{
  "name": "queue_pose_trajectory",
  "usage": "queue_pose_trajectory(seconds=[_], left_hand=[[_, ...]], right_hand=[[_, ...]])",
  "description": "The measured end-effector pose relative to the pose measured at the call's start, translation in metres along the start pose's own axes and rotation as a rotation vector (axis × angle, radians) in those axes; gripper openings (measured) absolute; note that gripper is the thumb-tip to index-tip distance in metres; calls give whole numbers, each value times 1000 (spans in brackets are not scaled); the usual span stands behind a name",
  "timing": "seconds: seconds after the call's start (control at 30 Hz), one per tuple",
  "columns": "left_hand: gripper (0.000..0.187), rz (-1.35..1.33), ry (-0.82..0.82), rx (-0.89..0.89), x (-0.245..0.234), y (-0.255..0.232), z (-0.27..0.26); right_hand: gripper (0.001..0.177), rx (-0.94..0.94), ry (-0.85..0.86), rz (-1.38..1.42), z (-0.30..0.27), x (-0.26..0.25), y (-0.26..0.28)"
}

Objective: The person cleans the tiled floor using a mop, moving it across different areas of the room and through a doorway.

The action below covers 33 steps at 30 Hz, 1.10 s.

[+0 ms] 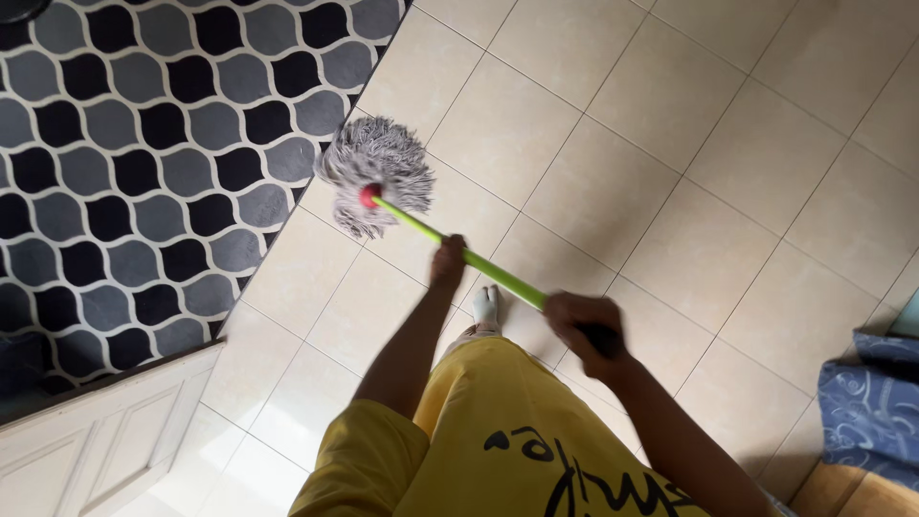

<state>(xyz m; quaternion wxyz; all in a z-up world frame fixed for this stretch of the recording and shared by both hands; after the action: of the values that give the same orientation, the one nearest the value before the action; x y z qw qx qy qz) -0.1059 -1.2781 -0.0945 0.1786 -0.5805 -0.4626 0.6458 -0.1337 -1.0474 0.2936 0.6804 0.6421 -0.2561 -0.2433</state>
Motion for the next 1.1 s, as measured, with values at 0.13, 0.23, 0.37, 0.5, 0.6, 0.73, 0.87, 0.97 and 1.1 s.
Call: queue_pose_trajectory(seconds=[0.13,0.23,0.37,0.5,0.6,0.73,0.87,0.97,1.1], left_hand=[[22,-164,131,-12,95,-59,-60],[14,429,245,538,161,-155,-123],[16,83,421,591,223,-248,-219],[26,-82,721,630,273,-311,-303],[18,-158,884,728,301,-327,-342],[16,-139,879,913,314,-343,-369],[19,-98,777,977,287,-341,-373],[19,19,679,990,254,-324,-351],[19,251,619,892,213,-263,-307]], right_hand=[[6,47,-112,-38,-97,-36,42],[6,64,-341,-143,-177,-53,88],[11,314,-368,-189,-267,-56,131],[3,407,-489,-288,-325,-42,146],[6,535,-515,-377,-356,-31,138],[10,531,-520,-424,-403,-23,140],[10,201,-555,-251,-426,-25,151],[12,177,-682,-98,-430,-15,153],[7,108,-470,-168,-382,-3,145]])
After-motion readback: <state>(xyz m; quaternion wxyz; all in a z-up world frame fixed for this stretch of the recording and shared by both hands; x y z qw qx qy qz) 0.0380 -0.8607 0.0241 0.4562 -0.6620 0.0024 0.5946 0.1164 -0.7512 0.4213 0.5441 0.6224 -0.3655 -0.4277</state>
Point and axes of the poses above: each hand's wrist, its own z-axis towards the middle knuckle, its own x-axis out of the palm, y = z × x, the point moved 8 cm from there along z, towards the middle knuckle, and after that the axes turned 10 degrees about x, right-handed, at the moved point
